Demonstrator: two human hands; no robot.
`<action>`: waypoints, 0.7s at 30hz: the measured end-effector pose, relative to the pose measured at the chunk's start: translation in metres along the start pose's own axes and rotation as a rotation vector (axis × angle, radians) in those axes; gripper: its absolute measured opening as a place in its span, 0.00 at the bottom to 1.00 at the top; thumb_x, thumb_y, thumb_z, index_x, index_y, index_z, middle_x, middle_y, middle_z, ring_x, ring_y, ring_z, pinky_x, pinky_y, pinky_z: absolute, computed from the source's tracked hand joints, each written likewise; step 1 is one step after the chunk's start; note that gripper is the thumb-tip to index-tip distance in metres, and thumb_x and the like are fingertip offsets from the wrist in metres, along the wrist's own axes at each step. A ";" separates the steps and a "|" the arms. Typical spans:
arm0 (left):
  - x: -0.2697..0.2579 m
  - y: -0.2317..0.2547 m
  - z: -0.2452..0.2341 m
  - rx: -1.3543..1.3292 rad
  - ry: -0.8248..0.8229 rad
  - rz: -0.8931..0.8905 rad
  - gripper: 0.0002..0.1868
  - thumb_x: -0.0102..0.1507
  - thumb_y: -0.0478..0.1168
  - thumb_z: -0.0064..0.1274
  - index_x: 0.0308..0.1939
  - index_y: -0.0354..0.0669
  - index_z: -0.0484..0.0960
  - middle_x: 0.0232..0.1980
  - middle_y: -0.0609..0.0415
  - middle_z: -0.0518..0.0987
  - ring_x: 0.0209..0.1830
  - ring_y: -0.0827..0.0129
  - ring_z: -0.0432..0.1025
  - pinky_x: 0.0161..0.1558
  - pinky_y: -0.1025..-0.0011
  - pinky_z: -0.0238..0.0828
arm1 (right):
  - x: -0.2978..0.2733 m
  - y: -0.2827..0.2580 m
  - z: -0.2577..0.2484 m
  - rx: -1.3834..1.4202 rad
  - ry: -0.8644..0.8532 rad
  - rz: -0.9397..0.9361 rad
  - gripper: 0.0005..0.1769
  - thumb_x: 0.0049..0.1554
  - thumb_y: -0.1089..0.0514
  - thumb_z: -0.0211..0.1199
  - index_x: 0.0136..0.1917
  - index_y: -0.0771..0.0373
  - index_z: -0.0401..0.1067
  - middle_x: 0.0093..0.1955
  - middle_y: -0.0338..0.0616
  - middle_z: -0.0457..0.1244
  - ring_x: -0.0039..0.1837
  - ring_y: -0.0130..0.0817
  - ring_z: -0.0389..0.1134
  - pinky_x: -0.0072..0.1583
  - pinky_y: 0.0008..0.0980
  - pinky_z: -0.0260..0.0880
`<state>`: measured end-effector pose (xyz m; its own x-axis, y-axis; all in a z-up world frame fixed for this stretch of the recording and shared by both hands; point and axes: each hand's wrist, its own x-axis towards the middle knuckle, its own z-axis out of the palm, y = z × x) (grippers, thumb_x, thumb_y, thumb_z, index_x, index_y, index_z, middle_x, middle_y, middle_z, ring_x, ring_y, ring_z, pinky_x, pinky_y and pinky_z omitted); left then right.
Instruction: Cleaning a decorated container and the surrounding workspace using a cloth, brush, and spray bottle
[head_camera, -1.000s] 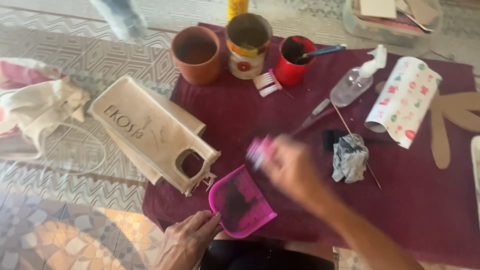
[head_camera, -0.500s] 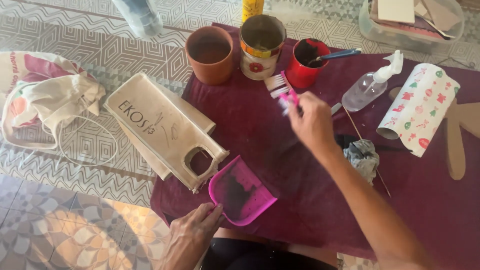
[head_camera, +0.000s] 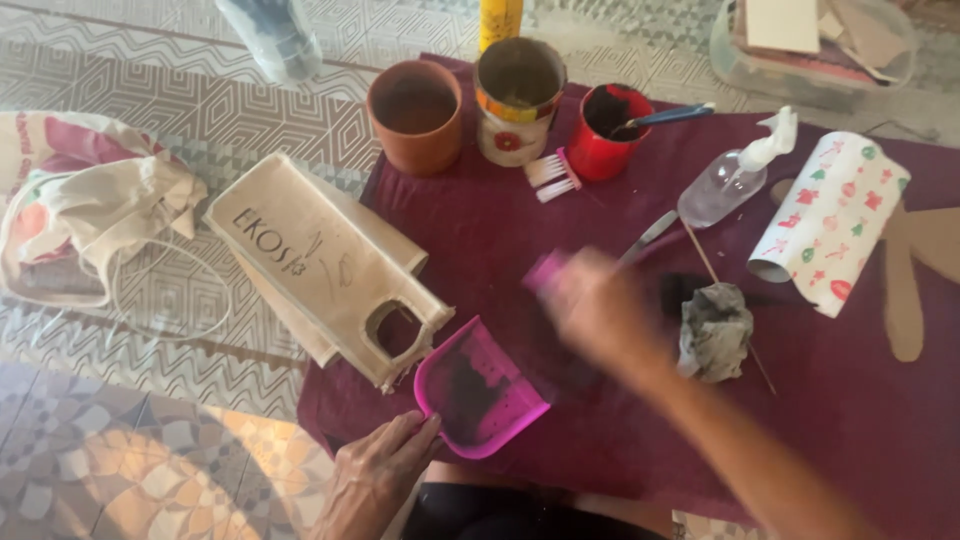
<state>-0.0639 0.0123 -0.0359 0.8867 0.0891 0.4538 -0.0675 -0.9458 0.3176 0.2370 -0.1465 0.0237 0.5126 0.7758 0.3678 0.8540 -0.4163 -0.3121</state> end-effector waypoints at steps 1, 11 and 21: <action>0.002 0.000 -0.001 -0.006 -0.003 0.006 0.13 0.65 0.40 0.60 0.54 0.47 0.83 0.51 0.57 0.81 0.43 0.70 0.81 0.37 0.74 0.78 | -0.014 -0.018 0.000 -0.004 0.001 0.008 0.17 0.63 0.50 0.63 0.35 0.59 0.69 0.31 0.48 0.59 0.30 0.48 0.59 0.34 0.50 0.56; 0.022 0.018 -0.013 -0.220 -0.160 0.129 0.16 0.67 0.37 0.55 0.59 0.41 0.80 0.56 0.47 0.81 0.50 0.58 0.81 0.41 0.66 0.81 | -0.039 0.035 -0.011 -0.068 0.223 0.035 0.06 0.61 0.63 0.62 0.41 0.64 0.73 0.37 0.48 0.63 0.37 0.48 0.62 0.41 0.48 0.61; 0.023 0.019 0.007 -0.185 -0.192 0.129 0.20 0.65 0.46 0.61 0.59 0.44 0.80 0.54 0.49 0.80 0.48 0.60 0.80 0.38 0.66 0.80 | -0.049 0.048 -0.035 -0.264 0.320 0.149 0.05 0.61 0.66 0.66 0.52 0.67 0.77 0.41 0.47 0.66 0.40 0.46 0.68 0.42 0.43 0.66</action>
<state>-0.0422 -0.0055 -0.0253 0.9344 -0.1058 0.3403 -0.2523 -0.8708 0.4219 0.2563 -0.2208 0.0212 0.5982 0.5295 0.6015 0.7409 -0.6515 -0.1633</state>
